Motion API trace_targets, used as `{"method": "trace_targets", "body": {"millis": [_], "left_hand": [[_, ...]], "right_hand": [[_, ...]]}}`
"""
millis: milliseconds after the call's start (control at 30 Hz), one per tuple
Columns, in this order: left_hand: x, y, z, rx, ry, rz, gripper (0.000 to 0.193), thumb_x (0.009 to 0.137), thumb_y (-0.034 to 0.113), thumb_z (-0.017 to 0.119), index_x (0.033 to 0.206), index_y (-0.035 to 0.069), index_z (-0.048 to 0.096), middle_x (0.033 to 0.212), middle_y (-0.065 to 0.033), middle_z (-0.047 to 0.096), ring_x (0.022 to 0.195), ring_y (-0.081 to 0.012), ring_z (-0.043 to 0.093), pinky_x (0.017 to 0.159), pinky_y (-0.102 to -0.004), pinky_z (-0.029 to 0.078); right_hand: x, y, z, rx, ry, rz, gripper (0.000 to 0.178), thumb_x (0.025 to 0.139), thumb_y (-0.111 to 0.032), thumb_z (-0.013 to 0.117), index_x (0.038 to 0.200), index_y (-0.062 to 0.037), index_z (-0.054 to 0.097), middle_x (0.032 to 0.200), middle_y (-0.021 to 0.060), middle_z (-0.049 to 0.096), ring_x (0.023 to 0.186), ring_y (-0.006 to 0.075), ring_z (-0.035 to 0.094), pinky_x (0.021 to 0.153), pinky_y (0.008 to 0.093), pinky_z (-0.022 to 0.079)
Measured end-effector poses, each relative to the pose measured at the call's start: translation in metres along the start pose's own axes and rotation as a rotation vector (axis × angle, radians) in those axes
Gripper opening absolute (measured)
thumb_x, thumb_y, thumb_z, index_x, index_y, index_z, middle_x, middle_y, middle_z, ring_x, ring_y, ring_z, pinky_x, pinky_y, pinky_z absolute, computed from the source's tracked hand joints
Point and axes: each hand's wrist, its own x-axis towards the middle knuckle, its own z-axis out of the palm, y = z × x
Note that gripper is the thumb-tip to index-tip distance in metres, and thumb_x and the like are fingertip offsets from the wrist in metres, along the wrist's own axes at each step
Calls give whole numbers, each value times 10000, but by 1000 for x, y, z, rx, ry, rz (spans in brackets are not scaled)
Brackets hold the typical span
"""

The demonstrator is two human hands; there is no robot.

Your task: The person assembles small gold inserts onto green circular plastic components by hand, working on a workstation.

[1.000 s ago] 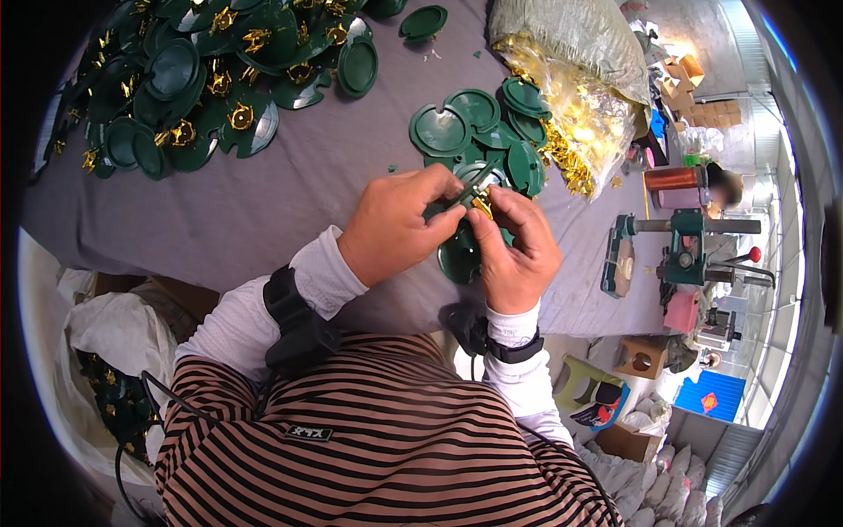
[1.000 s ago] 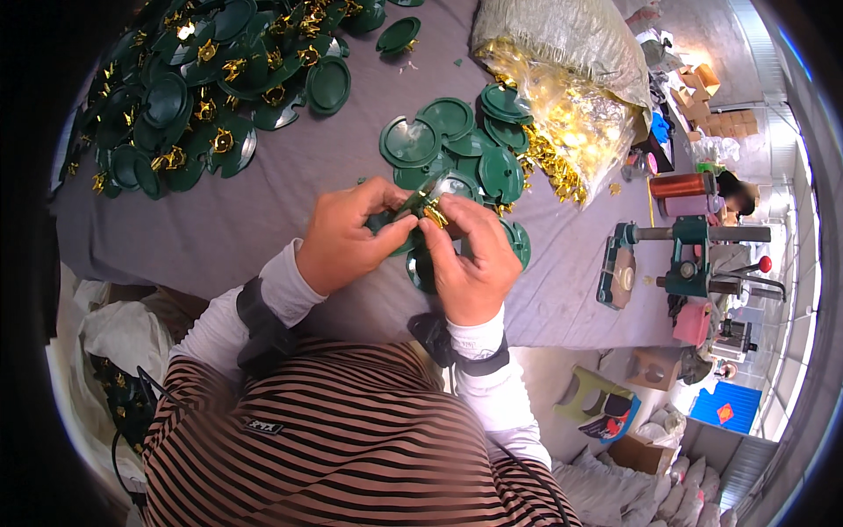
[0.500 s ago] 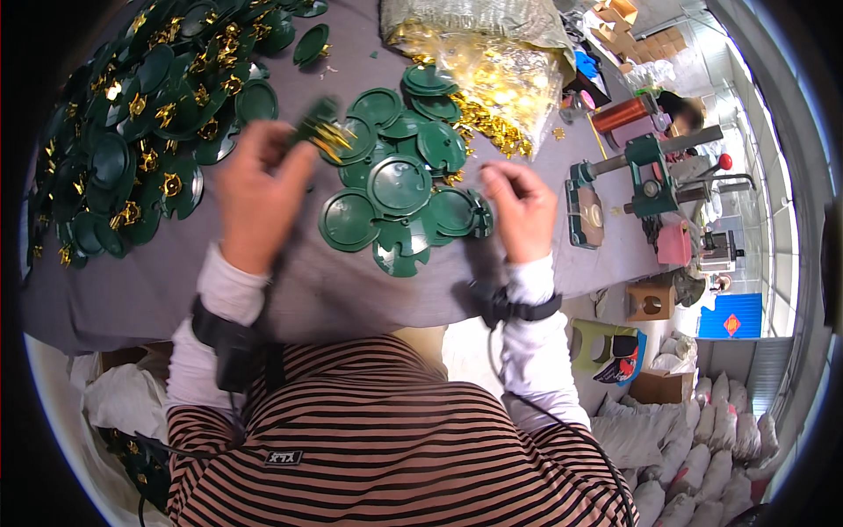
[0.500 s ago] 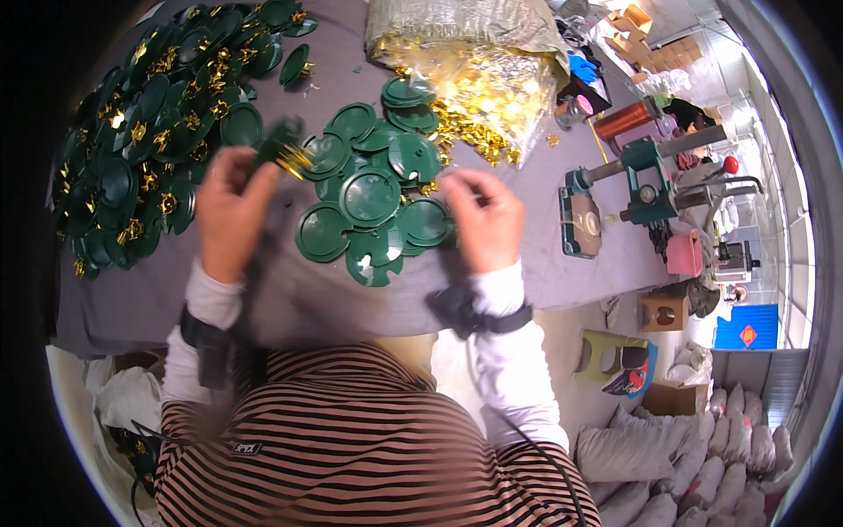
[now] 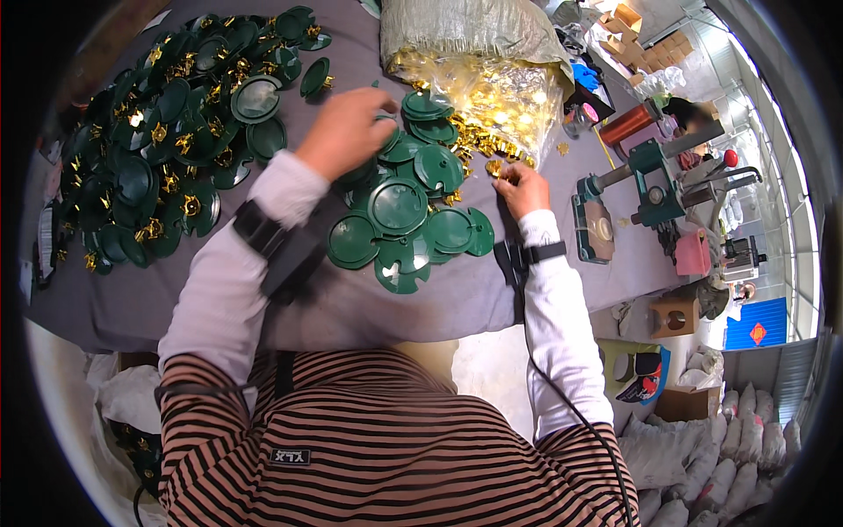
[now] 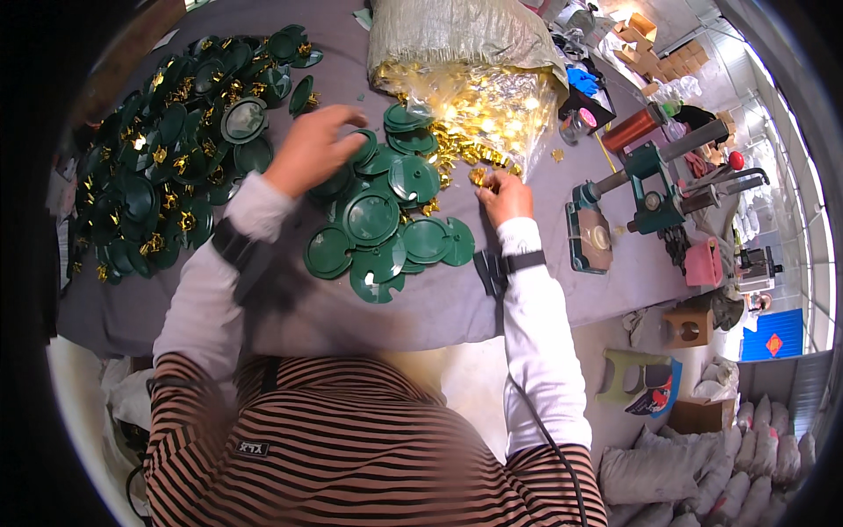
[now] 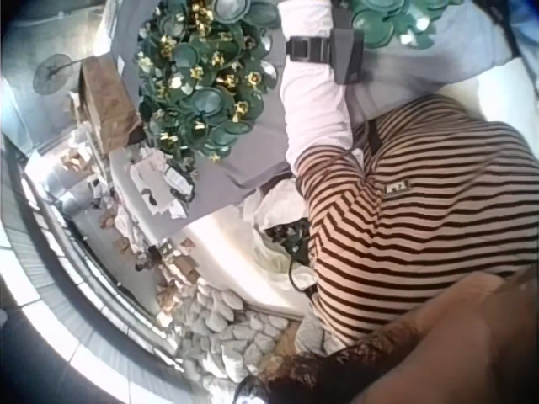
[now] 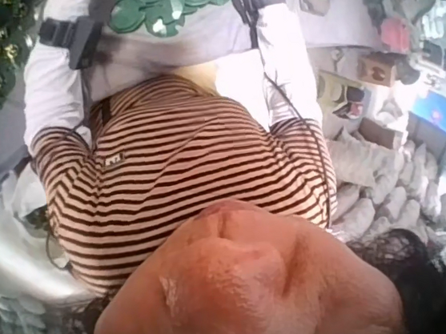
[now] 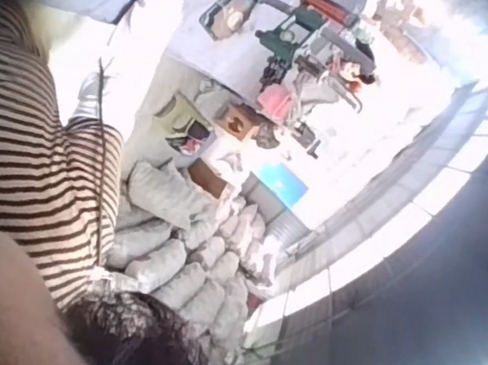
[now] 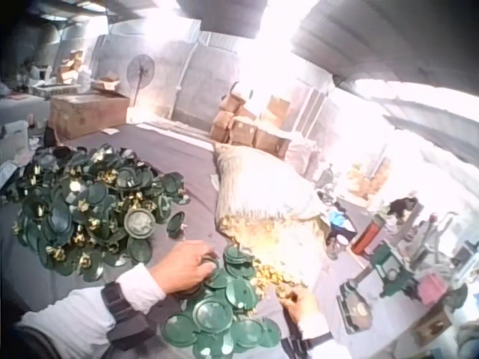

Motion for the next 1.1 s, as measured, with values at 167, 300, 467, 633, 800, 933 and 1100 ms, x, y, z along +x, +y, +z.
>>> {"method": "trace_targets", "body": {"millis": [167,300,467,633,800,933,1100], "left_hand": [[48,-6,73,141,-48,35,335,749,253,675,965,-1,644,947,-200,641,908,-356,613,847,-416,478],[79,-7,94,229,-271,-134,325,762,243,673,960,-13,641,972,-226,641,932,-375,613,842,-439,481],[66,-17,68,106,-100,-16,220,799,201,656,956,48,636,848,-205,645,828,-397,619,740,-461,491],[4,15,-6,-30,-116,-15,230,859,173,621,1044,38,614,871,-205,641,772,-381,614,685,-366,494],[-58,18,-28,-261,-176,-190,290,965,199,505,1206,45,556,967,-121,660,814,-188,627,680,-310,508],[-68,26,-28,-708,-148,-545,289,960,170,502,1197,8,532,1104,-48,588,871,-114,566,655,-236,532],[-80,11,-37,-638,-58,-515,245,910,143,577,1083,-28,544,931,-61,613,801,-111,585,636,-253,517]], "right_hand": [[-41,5,7,243,157,-111,126,767,-86,704,877,-33,673,847,87,656,765,197,638,698,294,496],[-40,8,12,475,190,4,137,798,-28,664,933,-27,683,844,45,648,776,106,611,706,238,481],[-39,13,21,711,153,67,151,829,-18,641,977,-10,670,846,21,640,761,102,603,707,224,481],[-44,16,7,986,224,59,165,874,12,577,1035,11,615,851,64,623,709,119,591,617,240,498],[-43,17,-4,1173,338,84,212,824,11,661,1028,16,601,917,74,637,792,132,613,711,250,519],[-44,22,-3,948,452,131,245,799,20,691,1022,18,590,946,88,656,781,134,618,705,259,524],[-74,-49,-22,1014,417,82,269,784,23,700,1037,30,610,1004,86,648,817,118,605,748,237,504]]}}
